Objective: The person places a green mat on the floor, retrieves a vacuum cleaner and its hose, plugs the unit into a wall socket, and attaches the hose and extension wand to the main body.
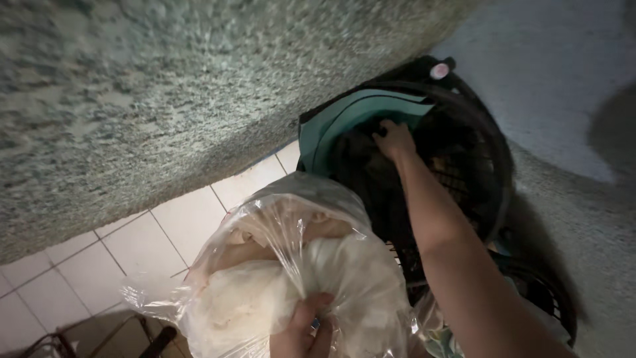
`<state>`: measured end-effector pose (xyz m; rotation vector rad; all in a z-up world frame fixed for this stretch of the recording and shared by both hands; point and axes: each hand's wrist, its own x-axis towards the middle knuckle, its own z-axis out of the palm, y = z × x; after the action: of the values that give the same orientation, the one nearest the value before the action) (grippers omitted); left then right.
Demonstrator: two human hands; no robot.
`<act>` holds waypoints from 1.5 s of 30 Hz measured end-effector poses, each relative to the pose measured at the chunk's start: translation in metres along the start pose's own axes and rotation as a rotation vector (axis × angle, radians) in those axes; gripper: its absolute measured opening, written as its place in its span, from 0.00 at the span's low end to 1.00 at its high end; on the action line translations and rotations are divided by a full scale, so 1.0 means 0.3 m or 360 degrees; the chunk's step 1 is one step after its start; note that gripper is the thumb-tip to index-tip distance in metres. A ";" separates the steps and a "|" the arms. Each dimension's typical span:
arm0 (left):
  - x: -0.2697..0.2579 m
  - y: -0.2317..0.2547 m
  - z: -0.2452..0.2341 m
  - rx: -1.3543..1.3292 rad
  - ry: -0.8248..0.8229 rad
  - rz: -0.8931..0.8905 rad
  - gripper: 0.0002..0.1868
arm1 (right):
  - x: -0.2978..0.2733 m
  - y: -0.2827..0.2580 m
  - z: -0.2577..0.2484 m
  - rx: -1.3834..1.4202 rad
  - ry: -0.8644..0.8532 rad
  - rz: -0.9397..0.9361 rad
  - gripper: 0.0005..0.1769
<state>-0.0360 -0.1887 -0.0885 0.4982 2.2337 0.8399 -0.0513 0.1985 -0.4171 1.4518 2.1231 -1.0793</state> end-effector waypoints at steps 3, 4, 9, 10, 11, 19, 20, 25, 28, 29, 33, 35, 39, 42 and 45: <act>0.001 -0.005 0.001 -0.0034 0.0024 -0.0040 0.18 | 0.016 0.004 -0.003 -0.0129 -0.0092 -0.0061 0.28; -0.004 0.000 0.000 -0.0067 0.0040 -0.0076 0.17 | 0.012 0.012 -0.008 -0.0195 -0.0087 -0.0129 0.28; -0.023 0.044 -0.035 -0.0075 -0.0044 -0.0391 0.21 | -0.125 -0.037 -0.075 -0.0410 -0.0202 -0.0265 0.23; -0.029 0.053 -0.049 -0.0047 -0.0071 -0.0343 0.22 | -0.193 -0.048 -0.101 -0.0416 -0.0143 -0.0260 0.23; -0.031 0.062 -0.064 -0.0016 -0.0095 -0.0287 0.22 | -0.262 -0.055 -0.146 -0.0349 0.0002 -0.0311 0.22; -0.171 0.205 -0.210 -0.0123 -0.0316 0.0119 0.17 | -0.925 0.056 -0.614 0.0113 0.1202 -0.0594 0.20; -0.194 0.230 -0.231 -0.0145 -0.0364 0.0119 0.18 | -1.008 0.091 -0.676 0.0087 0.1388 -0.0639 0.21; -0.276 0.355 -0.257 0.0030 -0.0097 0.0824 0.19 | -1.419 0.157 -0.927 0.1902 0.1263 -0.0232 0.16; -0.295 0.429 -0.274 -0.0011 -0.0121 0.0853 0.20 | -1.651 0.157 -1.041 0.2182 0.1302 0.0095 0.14; -0.300 0.455 -0.281 -0.0027 -0.0183 0.0767 0.20 | -1.722 0.163 -1.060 0.2243 0.1293 0.0097 0.14; -0.310 0.595 -0.294 -0.0011 -0.0192 0.0760 0.19 | -1.926 0.209 -1.088 0.2124 0.1434 0.0001 0.13; -0.310 0.669 -0.279 -0.0071 -0.0235 0.0782 0.18 | -2.004 0.240 -1.105 0.2053 0.1522 -0.0102 0.12; -0.274 0.770 -0.131 0.0054 -0.0329 0.0948 0.18 | -2.127 0.274 -1.161 0.1888 0.1708 -0.0182 0.11; -0.175 0.778 0.056 0.0257 -0.0438 0.1108 0.25 | -2.205 0.291 -1.191 0.1812 0.1814 -0.0193 0.11; -0.102 0.763 0.213 0.0824 -0.0602 0.1005 0.38 | -2.254 0.324 -1.207 0.1756 0.1877 -0.0252 0.11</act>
<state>0.0555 -0.0144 0.0480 1.5256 1.9280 0.3837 0.3621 0.0592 0.2213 3.0432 2.3680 -1.9386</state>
